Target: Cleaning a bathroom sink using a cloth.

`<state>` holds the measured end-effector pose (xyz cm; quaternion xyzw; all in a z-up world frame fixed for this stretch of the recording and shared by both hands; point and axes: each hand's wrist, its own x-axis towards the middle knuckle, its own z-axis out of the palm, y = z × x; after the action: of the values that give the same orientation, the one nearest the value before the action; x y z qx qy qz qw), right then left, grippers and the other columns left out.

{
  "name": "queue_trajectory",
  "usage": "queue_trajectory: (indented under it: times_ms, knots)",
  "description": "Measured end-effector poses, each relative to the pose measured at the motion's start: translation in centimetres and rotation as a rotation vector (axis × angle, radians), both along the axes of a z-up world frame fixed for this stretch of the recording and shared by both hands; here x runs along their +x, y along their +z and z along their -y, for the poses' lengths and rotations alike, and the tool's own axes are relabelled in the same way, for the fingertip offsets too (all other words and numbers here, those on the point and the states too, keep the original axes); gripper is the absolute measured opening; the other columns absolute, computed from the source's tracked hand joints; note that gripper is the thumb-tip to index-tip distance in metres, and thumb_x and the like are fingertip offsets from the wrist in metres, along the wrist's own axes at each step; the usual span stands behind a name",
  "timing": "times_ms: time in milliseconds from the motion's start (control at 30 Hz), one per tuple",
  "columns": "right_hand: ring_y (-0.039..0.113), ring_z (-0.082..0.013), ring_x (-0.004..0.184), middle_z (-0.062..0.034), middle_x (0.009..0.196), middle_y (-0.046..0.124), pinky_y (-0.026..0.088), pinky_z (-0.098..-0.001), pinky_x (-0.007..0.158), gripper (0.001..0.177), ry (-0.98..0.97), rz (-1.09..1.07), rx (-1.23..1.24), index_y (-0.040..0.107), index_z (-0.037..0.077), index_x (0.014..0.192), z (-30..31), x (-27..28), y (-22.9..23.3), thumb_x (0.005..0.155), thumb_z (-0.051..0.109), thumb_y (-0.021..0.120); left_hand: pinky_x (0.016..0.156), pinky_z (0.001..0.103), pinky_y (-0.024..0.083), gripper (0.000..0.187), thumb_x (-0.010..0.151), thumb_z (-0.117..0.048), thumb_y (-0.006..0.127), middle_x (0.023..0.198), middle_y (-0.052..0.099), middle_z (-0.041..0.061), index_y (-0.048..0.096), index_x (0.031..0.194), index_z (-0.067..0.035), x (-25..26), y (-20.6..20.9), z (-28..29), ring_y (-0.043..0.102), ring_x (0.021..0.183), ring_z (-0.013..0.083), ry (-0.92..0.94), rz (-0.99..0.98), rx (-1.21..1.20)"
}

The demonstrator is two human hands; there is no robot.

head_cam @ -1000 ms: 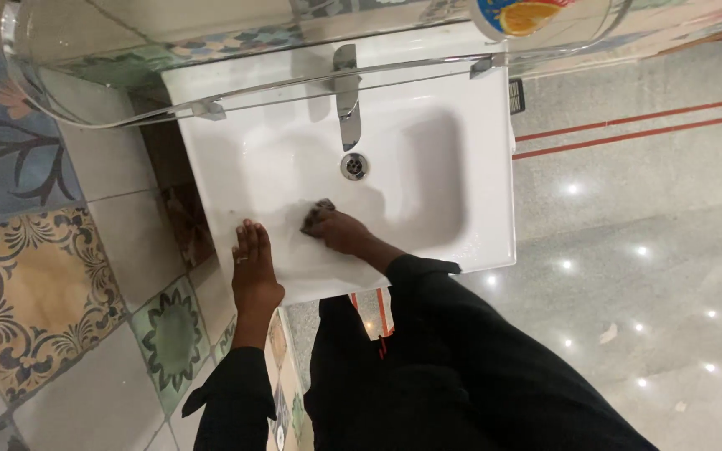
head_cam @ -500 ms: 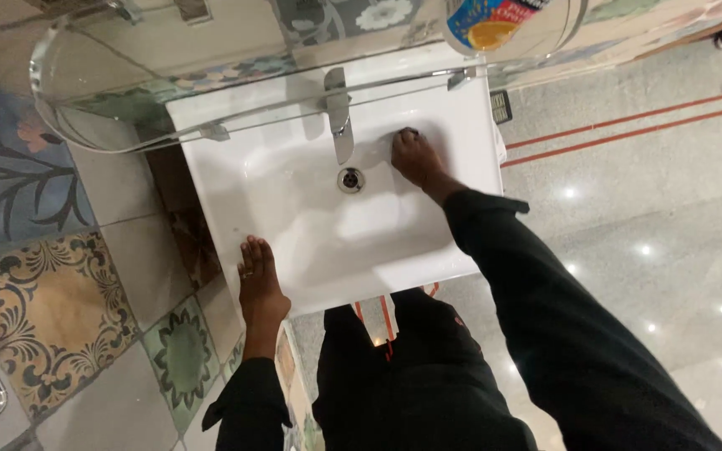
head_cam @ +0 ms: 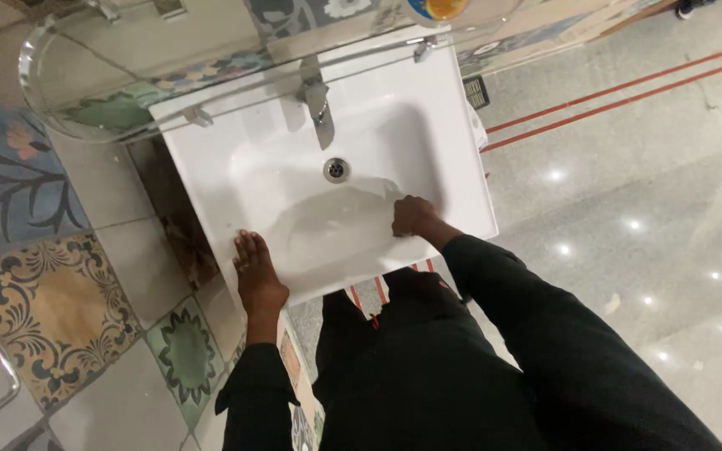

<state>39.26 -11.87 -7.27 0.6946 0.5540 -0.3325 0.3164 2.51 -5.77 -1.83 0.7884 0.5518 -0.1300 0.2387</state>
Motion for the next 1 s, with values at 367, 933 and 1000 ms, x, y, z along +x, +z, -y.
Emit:
queue_trajectory:
  times_ms: [367, 933, 1000]
  knots:
    - [0.074, -0.0283, 0.067, -0.0120, 0.073, 0.077, 0.059, -0.0439, 0.069, 0.034, -0.012, -0.616, -0.012, 0.075, 0.008, 0.070, -1.2, -8.5, -2.7, 0.078, 0.041, 0.081, 0.114, 0.061, 0.030, 0.088, 0.081, -0.016, 0.073, 0.164, 0.023, 0.035, 0.027, 0.150, 0.012, 1.8, -0.3, -0.8, 0.020, 0.152, 0.0513, -0.106, -0.093, 0.160]
    - [0.075, -0.0183, 0.078, -0.0133, 0.088, 0.078, 0.061, -0.0341, 0.070, 0.022, -0.836, -0.950, 0.637, 0.074, -0.003, 0.100, 5.4, 2.3, 4.7, 0.086, 0.014, 0.075, 0.070, 0.037, 0.058, 0.037, 0.094, -0.020, 0.076, 0.105, 0.075, 0.011, 0.065, 0.123, -0.001, 22.1, 9.9, -15.9, 0.073, 0.086, 0.0218, 0.229, 1.071, 0.323]
    - [0.074, -0.0166, 0.073, -0.0113, 0.084, 0.077, 0.061, -0.0341, 0.066, 0.018, -0.977, -1.048, 0.612, 0.073, -0.004, 0.099, 4.7, 0.6, 5.5, 0.088, 0.010, 0.073, 0.066, 0.038, 0.058, 0.048, 0.084, -0.022, 0.089, 0.103, 0.073, 0.015, 0.065, 0.119, 0.001, 23.0, 11.7, -15.9, 0.071, 0.082, 0.0243, 0.181, 0.951, 0.440]
